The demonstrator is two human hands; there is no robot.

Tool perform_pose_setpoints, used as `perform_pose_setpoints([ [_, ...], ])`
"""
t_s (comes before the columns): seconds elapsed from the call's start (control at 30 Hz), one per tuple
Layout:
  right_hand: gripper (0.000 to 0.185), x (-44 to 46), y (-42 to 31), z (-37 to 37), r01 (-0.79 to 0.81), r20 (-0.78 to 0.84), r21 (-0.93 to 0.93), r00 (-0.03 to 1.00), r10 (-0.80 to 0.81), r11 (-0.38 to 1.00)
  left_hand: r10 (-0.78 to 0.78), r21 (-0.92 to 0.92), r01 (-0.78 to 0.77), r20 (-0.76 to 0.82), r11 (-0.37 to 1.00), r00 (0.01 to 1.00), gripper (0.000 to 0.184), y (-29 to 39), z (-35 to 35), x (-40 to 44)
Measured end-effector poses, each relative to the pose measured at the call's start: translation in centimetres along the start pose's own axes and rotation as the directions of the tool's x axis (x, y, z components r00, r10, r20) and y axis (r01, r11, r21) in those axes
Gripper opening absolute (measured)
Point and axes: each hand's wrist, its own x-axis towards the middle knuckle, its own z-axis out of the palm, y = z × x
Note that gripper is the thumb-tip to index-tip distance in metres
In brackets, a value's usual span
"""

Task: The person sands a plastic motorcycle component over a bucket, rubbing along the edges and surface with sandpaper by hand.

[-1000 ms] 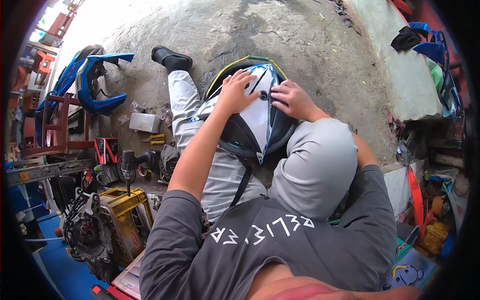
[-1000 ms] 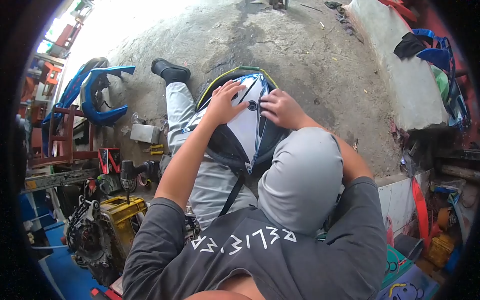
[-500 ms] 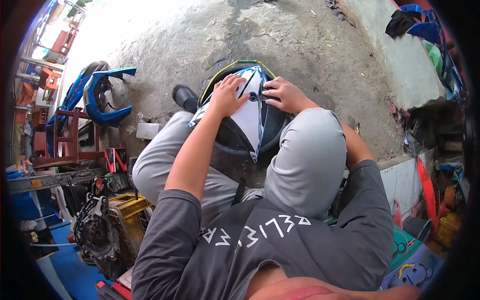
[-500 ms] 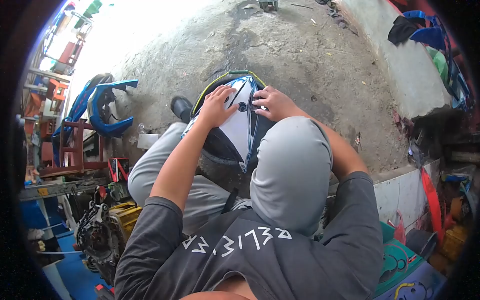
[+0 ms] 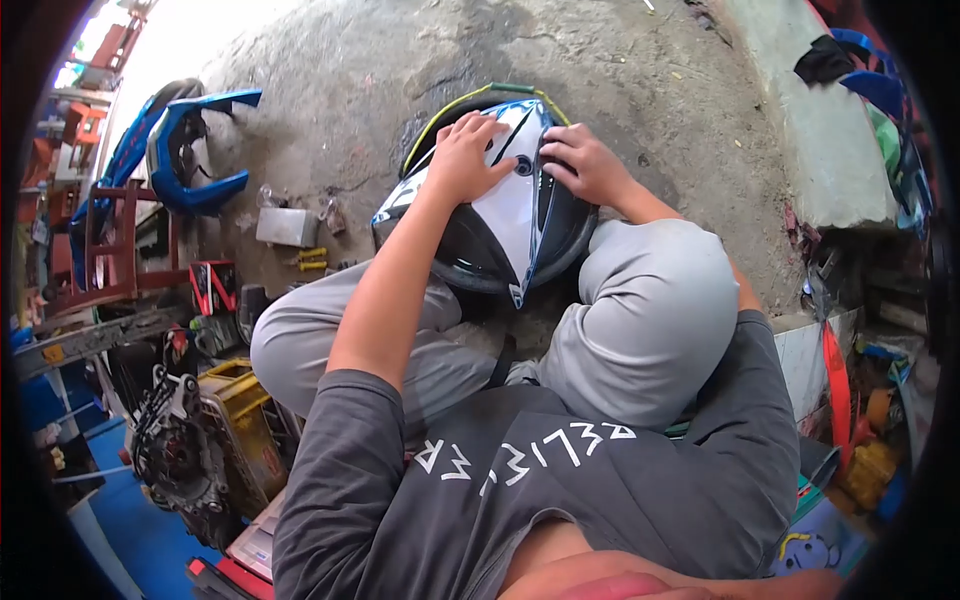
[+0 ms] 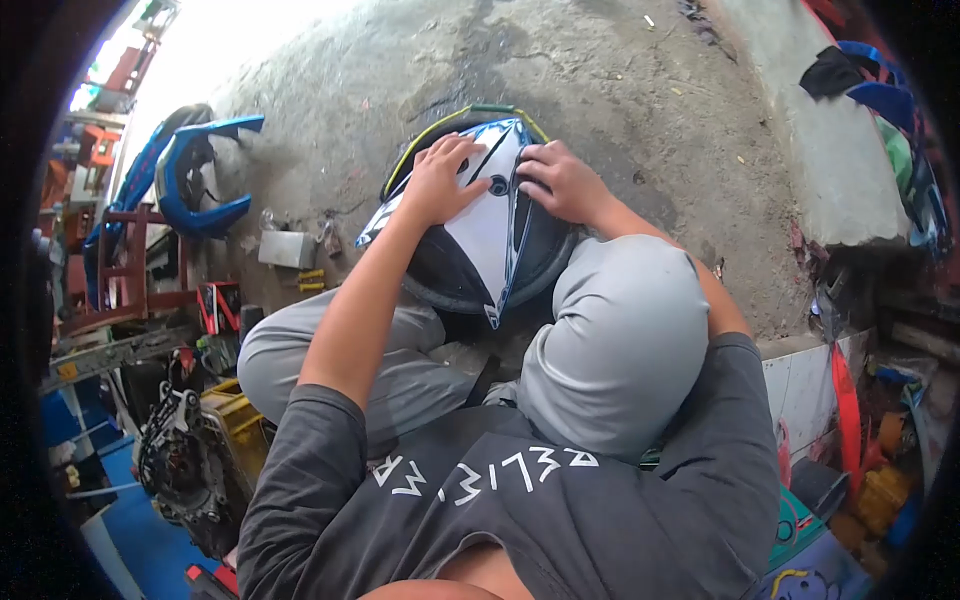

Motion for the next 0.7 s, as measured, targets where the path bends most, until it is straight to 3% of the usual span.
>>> perform_pose_setpoints([
  [0.17, 0.022, -0.3, -1.3, -0.5, 0.127, 0.017, -0.015, 0.992, -0.126, 0.992, 0.006, -0.004, -0.006, 0.008, 1.000, 1.000, 0.072, -0.1, 0.0, 0.0],
  [0.3, 0.023, 1.0, -0.1, -0.1, 0.001, -0.075, -0.033, 0.997, -0.003, 0.999, 0.028, 0.014, -0.029, 0.028, 0.999, 0.999, 0.071, 0.2, -0.4, -0.2],
  [0.53, 0.022, 0.2, -1.4, -1.2, 0.176, 0.068, -0.065, 0.983, -0.171, 0.982, 0.052, 0.043, -0.055, 0.083, 0.998, 0.995, 0.066, -0.6, -0.4, 0.0],
  [0.7, 0.027, 1.5, -0.5, -0.9, 0.074, -0.043, -0.094, 0.996, -0.079, 0.993, 0.046, 0.025, -0.047, 0.073, 0.999, 0.996, 0.066, -0.2, -0.5, 0.1],
])
